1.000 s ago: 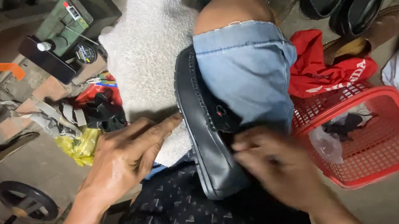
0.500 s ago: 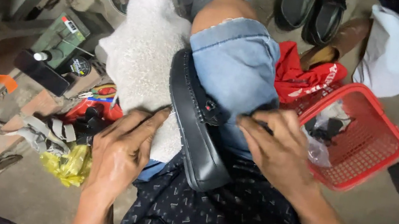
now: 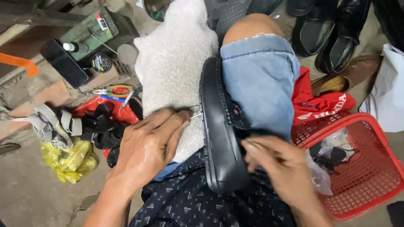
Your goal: Hand-sewing the sole of a black leather shoe using a needle and thread in a repair shop.
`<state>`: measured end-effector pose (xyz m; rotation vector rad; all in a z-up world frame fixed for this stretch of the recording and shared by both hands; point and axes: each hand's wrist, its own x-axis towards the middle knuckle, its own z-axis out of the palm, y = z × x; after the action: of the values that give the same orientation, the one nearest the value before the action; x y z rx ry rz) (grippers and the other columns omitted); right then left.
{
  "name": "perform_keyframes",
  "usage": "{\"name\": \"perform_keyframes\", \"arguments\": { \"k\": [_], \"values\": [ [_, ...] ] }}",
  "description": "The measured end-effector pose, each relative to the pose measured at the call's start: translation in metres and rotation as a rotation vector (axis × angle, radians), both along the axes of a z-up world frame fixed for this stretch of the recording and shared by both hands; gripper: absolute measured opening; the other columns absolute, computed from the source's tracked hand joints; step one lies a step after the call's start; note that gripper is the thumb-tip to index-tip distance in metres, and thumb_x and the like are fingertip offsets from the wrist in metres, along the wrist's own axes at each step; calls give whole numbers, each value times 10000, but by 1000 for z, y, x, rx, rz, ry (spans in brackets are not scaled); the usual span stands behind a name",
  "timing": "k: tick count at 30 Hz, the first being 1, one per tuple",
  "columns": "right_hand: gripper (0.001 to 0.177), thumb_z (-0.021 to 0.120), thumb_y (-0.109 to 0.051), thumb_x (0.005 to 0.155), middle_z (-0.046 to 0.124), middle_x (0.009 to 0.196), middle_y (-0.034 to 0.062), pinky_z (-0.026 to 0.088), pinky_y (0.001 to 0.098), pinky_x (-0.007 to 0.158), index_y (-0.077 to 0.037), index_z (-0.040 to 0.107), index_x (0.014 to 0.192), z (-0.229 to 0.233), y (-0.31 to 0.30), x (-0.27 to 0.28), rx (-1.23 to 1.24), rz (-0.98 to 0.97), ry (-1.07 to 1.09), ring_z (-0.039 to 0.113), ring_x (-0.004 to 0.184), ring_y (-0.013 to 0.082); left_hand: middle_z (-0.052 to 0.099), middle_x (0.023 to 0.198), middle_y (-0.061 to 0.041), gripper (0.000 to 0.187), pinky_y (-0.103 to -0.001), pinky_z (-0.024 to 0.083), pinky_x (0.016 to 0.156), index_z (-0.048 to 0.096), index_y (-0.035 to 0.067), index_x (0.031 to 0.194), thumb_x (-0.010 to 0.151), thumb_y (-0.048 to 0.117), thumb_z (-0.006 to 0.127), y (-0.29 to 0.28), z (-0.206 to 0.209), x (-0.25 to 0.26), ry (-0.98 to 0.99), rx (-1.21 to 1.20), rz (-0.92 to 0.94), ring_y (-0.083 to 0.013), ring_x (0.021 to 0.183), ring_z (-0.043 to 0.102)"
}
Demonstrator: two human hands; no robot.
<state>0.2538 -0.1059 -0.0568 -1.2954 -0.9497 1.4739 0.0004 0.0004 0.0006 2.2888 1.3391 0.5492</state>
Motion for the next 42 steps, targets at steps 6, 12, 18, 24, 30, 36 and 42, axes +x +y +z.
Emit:
{"name": "perform_keyframes", "arguments": {
  "k": [6, 12, 18, 24, 30, 36, 42],
  "values": [
    [195, 575, 3, 999, 804, 845, 177, 573, 334, 749, 103, 721, 1081, -23, 10, -27, -101, -27, -35, 653, 757, 132, 607, 706, -36, 186, -362, 546, 570, 759, 197, 1012, 1038, 192, 575, 2, 1, -5, -13, -28, -24, -286, 655, 662],
    [305, 507, -112, 1048, 792, 832, 168, 621, 381, 694, 42, 762, 1111, -42, 10, -37, -383, 9, 307, 733, 729, 208, 602, 715, -3, 229, -340, 541, 559, 745, 214, 1003, 1045, 170, 524, 19, 8, -11, -28, -122, -92, -250, 649, 659],
    [292, 597, -130, 1006, 772, 1067, 180, 659, 427, 789, -12, 705, 1250, -87, -3, -32, -568, -94, 432, 749, 955, 275, 656, 727, -79, 236, -431, 526, 523, 780, 204, 1010, 1020, 144, 551, 42, 10, -19, 43, -317, -179, -334, 618, 667],
    [297, 607, -127, 989, 777, 1060, 196, 672, 447, 755, -27, 709, 1248, -82, 5, -32, -607, -106, 434, 761, 920, 295, 716, 785, -120, 293, -498, 542, 557, 809, 204, 1065, 974, 78, 560, 63, 10, -15, 143, -479, -277, -405, 695, 713],
    [331, 610, -97, 972, 781, 1072, 194, 677, 481, 755, -67, 701, 1290, -93, 6, -18, -607, 31, 423, 764, 953, 331, 748, 795, -133, 307, -457, 567, 567, 807, 182, 1043, 971, 72, 529, 58, -1, -12, 170, -474, -328, -373, 803, 752],
    [385, 587, -14, 954, 779, 1098, 211, 651, 523, 836, -19, 649, 1334, -78, 11, -9, -504, 137, 368, 749, 1025, 335, 624, 802, 1, 265, -413, 558, 538, 743, 270, 1111, 987, 204, 519, 26, -31, -10, 201, -285, -201, -263, 681, 679],
    [361, 422, 108, 991, 786, 1065, 250, 515, 386, 1056, 163, 606, 1296, -38, 17, -15, -303, 128, 153, 706, 1043, 275, 647, 724, -46, 258, -361, 546, 636, 702, 138, 962, 1031, 137, 453, 33, -15, 4, 159, -285, -139, -259, 702, 651]
  ]
}}
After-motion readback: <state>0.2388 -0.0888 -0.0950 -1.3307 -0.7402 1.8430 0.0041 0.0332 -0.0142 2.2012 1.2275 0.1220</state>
